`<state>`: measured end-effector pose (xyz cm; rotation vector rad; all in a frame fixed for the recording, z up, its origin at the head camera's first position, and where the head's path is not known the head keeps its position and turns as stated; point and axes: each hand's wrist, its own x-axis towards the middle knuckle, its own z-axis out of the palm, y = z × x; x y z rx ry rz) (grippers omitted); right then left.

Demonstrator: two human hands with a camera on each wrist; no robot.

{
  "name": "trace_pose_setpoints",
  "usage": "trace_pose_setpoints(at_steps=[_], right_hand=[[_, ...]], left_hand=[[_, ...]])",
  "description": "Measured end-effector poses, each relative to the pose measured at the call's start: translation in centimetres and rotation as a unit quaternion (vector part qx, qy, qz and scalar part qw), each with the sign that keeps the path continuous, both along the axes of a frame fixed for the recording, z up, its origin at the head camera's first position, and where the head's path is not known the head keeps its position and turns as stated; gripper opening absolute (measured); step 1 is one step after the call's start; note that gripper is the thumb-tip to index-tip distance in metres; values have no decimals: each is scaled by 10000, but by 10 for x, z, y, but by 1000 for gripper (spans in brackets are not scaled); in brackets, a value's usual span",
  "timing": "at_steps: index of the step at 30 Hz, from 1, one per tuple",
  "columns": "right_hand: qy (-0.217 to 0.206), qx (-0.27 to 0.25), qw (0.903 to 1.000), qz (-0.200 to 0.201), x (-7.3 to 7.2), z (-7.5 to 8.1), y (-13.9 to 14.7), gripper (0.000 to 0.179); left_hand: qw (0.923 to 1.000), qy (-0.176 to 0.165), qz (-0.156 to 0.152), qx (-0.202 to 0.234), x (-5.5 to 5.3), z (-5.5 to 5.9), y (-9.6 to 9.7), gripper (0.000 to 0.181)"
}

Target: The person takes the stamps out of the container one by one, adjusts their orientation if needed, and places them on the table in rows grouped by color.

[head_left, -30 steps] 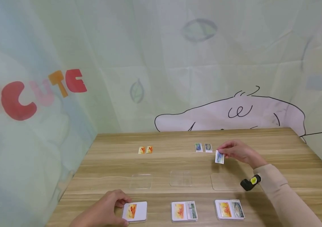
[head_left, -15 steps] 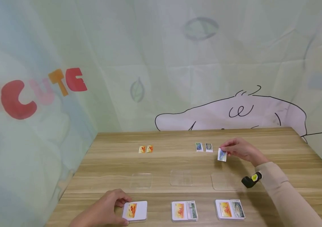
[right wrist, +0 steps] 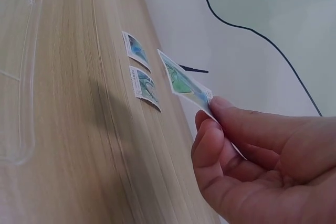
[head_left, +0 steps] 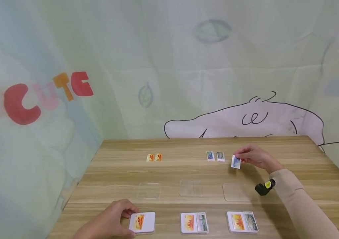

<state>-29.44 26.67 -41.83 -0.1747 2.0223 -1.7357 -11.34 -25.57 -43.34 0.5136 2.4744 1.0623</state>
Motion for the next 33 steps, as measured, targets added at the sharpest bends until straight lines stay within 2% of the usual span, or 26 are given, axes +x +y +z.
trace_pose_setpoints(at_steps=[11,25,33], right_hand=[[-43,205,9997,-92,-7,0,-3,13],[153,386,9991,109,-18,-9,2,17],[432,414,9980,227,-24,-14,2,19]], left_hand=[[10000,7,4,37,1,-1,-1,55],[10000,92,1,1,1,2,1,55],[10000,87,14,22,2,2,1,54]])
